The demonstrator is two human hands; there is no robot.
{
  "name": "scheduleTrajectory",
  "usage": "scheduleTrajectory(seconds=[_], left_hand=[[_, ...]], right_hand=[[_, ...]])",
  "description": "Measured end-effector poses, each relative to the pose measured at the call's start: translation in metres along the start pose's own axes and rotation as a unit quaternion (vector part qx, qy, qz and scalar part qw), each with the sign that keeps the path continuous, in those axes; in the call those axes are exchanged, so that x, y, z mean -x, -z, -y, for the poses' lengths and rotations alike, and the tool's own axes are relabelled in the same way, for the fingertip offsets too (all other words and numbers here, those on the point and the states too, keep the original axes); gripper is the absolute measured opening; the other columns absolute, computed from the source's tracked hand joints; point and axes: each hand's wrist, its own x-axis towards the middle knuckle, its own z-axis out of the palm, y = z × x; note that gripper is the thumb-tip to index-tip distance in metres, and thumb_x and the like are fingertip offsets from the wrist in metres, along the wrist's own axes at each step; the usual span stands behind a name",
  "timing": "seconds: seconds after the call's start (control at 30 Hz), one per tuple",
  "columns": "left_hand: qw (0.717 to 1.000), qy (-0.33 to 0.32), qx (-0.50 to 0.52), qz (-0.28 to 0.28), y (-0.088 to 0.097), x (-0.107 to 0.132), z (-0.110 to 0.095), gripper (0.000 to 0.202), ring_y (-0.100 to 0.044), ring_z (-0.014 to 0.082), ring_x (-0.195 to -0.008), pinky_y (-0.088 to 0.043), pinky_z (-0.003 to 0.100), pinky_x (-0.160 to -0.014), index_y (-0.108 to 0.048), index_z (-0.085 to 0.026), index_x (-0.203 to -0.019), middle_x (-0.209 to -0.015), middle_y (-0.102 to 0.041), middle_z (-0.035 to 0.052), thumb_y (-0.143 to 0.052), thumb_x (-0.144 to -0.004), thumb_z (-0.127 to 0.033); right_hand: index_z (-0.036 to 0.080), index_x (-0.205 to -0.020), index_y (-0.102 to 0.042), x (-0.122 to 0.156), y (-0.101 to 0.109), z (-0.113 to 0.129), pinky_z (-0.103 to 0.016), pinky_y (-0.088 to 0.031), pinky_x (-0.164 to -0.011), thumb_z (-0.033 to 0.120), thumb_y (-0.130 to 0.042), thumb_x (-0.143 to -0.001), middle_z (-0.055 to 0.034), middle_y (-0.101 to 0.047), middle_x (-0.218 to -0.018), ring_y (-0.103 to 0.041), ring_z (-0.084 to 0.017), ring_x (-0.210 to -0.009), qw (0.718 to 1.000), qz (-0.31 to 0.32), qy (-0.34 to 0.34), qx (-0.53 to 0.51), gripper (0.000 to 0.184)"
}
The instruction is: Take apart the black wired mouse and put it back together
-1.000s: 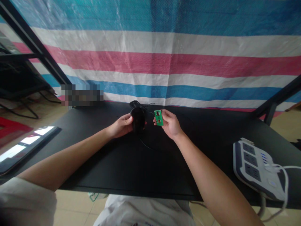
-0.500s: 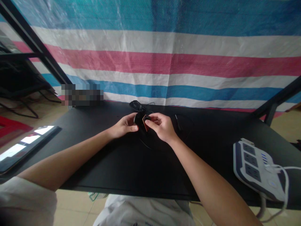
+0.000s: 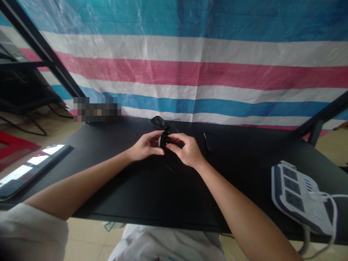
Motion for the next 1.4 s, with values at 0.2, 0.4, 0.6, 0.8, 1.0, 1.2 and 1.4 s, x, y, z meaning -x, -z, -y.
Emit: scheduleTrajectory(seconds=[0.2, 0.4, 0.6, 0.8, 1.0, 1.2, 1.4], left_hand=[[0.999, -0.007, -0.027, 0.018, -0.002, 0.003, -0.002, 0.062, -0.063, 0.0296, -0.109, -0.048, 0.04, -0.094, -0.066, -0.018, -0.121, -0.112, -0.07, 0.009, -0.086, -0.064, -0.031], [0.997, 0.016, 0.074, -0.017, -0.004, 0.001, 0.003, 0.046, -0.063, 0.0286, -0.108, -0.047, 0.04, -0.097, -0.069, -0.016, -0.109, -0.106, -0.071, 0.0095, -0.078, -0.073, -0.043], [0.97, 0.084, 0.214, -0.085, -0.001, -0.004, 0.004, 0.031, -0.067, 0.0221, -0.089, -0.053, 0.034, -0.078, -0.065, -0.016, -0.1, -0.095, -0.07, 0.007, -0.072, -0.077, -0.036], [0.967, 0.092, 0.184, -0.15, -0.007, -0.006, -0.001, 0.031, -0.062, 0.0154, -0.075, -0.05, 0.027, -0.071, -0.064, -0.015, -0.088, -0.082, -0.068, 0.0011, -0.072, -0.059, -0.012], [0.97, 0.055, 0.125, -0.201, -0.007, -0.009, 0.003, 0.029, -0.061, 0.0141, -0.075, -0.05, 0.028, -0.076, -0.061, -0.015, -0.087, -0.078, -0.066, -0.0006, -0.075, -0.061, -0.015], [0.97, 0.042, 0.07, -0.227, -0.001, -0.01, 0.006, 0.04, -0.063, 0.0142, -0.07, -0.053, 0.028, -0.07, -0.058, -0.016, -0.098, -0.077, -0.066, -0.001, -0.076, -0.062, -0.02], [0.966, 0.031, 0.043, -0.252, -0.001, -0.011, 0.004, 0.039, -0.062, 0.0136, -0.064, -0.053, 0.027, -0.065, -0.058, -0.014, -0.09, -0.073, -0.066, -0.0012, -0.076, -0.056, -0.023]], right_hand=[[0.021, -0.099, -0.071, 0.0, -0.001, 0.001, -0.036, -0.057, -0.081, 0.031, -0.073, -0.077, -0.005, -0.075, -0.094, -0.071, -0.02, -0.083, 1.0, -0.016, 0.017, 0.018, 0.025], [0.02, -0.105, -0.066, 0.002, -0.001, 0.001, -0.037, -0.058, -0.081, 0.033, -0.069, -0.079, -0.0077, -0.074, -0.098, -0.071, -0.021, -0.086, 0.999, -0.015, 0.026, 0.028, 0.029], [0.02, -0.118, -0.064, 0.004, 0.0, 0.002, -0.048, -0.051, -0.094, 0.029, -0.063, -0.082, -0.0114, -0.069, -0.111, -0.062, -0.028, -0.107, 0.966, 0.065, 0.133, 0.212, 0.037], [0.017, -0.131, -0.056, 0.006, -0.002, 0.002, -0.057, -0.044, -0.101, 0.036, -0.063, -0.084, -0.0146, -0.063, -0.129, -0.048, -0.034, -0.124, 0.929, 0.131, 0.161, 0.306, 0.052], [0.02, -0.126, -0.057, 0.005, 0.0, 0.004, -0.052, -0.046, -0.101, 0.033, -0.057, -0.089, -0.0118, -0.064, -0.125, -0.054, -0.029, -0.118, 0.93, 0.1, 0.202, 0.289, 0.039], [0.018, -0.122, -0.053, 0.005, -0.001, 0.0, -0.044, -0.051, -0.098, 0.027, -0.059, -0.087, -0.014, -0.063, -0.122, -0.06, -0.027, -0.114, 0.939, 0.059, 0.195, 0.277, 0.036], [0.016, -0.125, -0.049, 0.006, -0.003, -0.008, -0.045, -0.055, -0.09, 0.031, -0.068, -0.082, -0.0143, -0.066, -0.115, -0.066, -0.028, -0.103, 0.945, 0.092, 0.108, 0.295, 0.049]])
